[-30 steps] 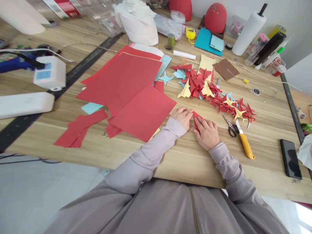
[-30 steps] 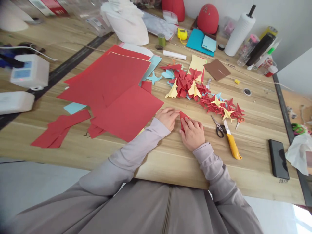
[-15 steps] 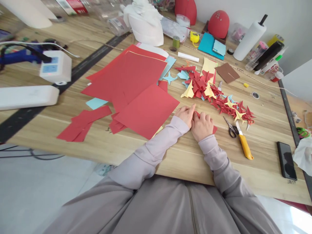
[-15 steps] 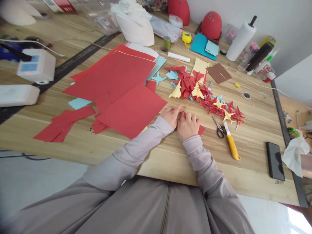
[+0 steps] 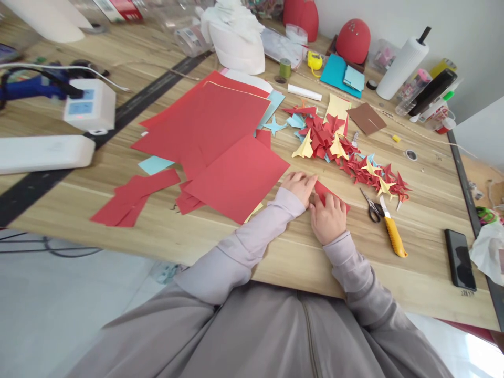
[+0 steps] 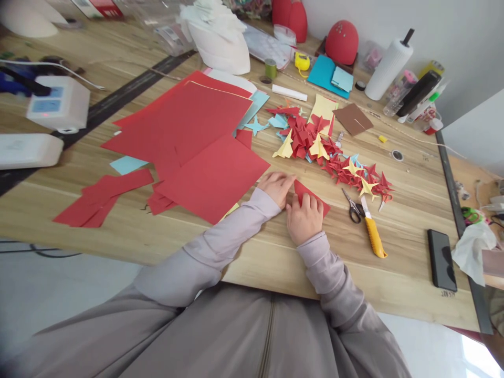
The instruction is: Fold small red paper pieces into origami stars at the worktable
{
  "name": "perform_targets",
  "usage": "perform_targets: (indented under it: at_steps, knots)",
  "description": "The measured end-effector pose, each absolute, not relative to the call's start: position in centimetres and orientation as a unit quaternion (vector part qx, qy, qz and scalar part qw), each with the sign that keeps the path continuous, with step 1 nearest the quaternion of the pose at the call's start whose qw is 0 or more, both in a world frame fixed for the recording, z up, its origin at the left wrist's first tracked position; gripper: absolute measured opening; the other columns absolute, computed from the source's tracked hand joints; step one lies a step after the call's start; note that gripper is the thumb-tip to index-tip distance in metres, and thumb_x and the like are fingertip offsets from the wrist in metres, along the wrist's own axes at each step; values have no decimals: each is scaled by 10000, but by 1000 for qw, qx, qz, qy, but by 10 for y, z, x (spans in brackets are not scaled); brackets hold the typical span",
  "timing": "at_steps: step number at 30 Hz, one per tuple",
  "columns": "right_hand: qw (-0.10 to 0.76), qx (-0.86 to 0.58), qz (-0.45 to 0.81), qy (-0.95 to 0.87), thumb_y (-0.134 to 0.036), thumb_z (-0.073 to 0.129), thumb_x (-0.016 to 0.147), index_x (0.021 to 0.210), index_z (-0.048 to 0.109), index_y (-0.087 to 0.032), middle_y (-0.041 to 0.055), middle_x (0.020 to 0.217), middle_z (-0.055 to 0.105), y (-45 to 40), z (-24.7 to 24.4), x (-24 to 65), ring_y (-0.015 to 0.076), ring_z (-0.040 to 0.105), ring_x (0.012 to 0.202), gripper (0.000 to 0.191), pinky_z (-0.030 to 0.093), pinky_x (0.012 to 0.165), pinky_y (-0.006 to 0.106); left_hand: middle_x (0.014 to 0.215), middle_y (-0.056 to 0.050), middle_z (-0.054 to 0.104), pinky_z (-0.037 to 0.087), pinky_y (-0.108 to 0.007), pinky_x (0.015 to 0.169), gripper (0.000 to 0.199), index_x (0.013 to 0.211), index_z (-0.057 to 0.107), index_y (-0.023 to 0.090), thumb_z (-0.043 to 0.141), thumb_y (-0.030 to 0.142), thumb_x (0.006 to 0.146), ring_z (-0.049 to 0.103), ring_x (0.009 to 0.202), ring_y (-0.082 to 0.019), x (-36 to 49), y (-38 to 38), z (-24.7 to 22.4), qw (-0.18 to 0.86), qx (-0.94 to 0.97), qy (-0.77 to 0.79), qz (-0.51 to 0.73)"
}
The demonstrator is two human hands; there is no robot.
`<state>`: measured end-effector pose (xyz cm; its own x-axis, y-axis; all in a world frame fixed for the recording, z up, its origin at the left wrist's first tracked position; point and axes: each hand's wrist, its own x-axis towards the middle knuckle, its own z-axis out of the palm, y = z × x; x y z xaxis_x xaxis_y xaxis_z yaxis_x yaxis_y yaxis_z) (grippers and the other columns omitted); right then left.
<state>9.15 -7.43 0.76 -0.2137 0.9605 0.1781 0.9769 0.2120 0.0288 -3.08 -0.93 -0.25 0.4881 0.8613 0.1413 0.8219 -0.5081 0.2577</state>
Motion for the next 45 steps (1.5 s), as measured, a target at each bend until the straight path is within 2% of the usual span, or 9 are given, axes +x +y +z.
perform_targets:
  at_steps: [3,8,11,16,21,28,35,40,45]
  knots:
    - [51,-627,-70,-774,-348,365,888,1224,514,-152,144,1022,538,-76,7,91,278,445,929,416,317,813,414,1341,-114,466,277,-445,1010,407,1177,539,146,472,219,782,406,1185,-279,-30,-16,-5,45,870,470,143]
    - [40,-631,-67,-772,-336,372,885,1244,495,-154,143,1038,544,-76,6,91,283,445,921,421,330,772,406,1429,-140,334,243,-529,1017,413,1199,532,151,452,240,804,345,1253,-327,-26,-24,-5,25,846,515,137]
    - [44,-631,-61,-772,-311,371,886,1243,499,-158,149,1048,539,-76,6,91,278,443,924,409,337,761,398,1429,-152,329,232,-543,1024,452,1243,500,122,430,245,814,336,1262,-347,-22,-22,-4,37,834,536,126]
    - [48,-632,-53,-772,-308,375,884,1252,490,-167,150,1062,526,-76,5,92,277,437,944,411,346,766,393,1436,-129,325,217,-540,1039,443,1241,509,138,401,246,824,333,1273,-337,-19,-17,-6,47,822,551,136]
    - [48,-635,-48,-769,-324,373,887,1244,500,-182,148,1049,516,-75,6,93,274,430,942,405,350,754,386,1427,-197,309,187,-542,1058,497,1261,474,55,415,209,792,340,1271,-338,-20,-12,-9,47,788,589,173]
    - [44,-639,-47,-767,-345,375,883,1253,491,-203,134,1031,503,-73,7,94,276,418,924,413,345,745,384,1390,-46,416,139,-563,1070,398,1176,576,240,430,243,807,334,1270,-327,-27,-9,-11,29,839,516,174]
    - [26,-654,-58,-754,-368,365,885,1284,457,-216,139,1008,495,-62,7,91,281,414,897,436,330,726,398,1404,-32,397,113,-564,1076,360,1134,611,276,477,311,803,317,1276,-332,-28,-4,-9,41,828,536,161]
    - [35,-658,-50,-751,-378,352,893,1233,511,-233,132,1000,498,-56,9,91,274,424,887,402,336,730,395,1398,-26,403,103,-559,1080,353,1122,618,299,485,338,798,313,1281,-331,-28,-3,-8,42,820,547,160]
    - [43,-633,-35,-772,-332,384,891,1163,570,-196,143,1068,512,-73,8,95,266,442,941,357,355,773,387,1377,-36,429,137,-574,1068,360,1118,621,308,483,270,788,337,1272,-325,-28,-4,-9,39,812,559,164]
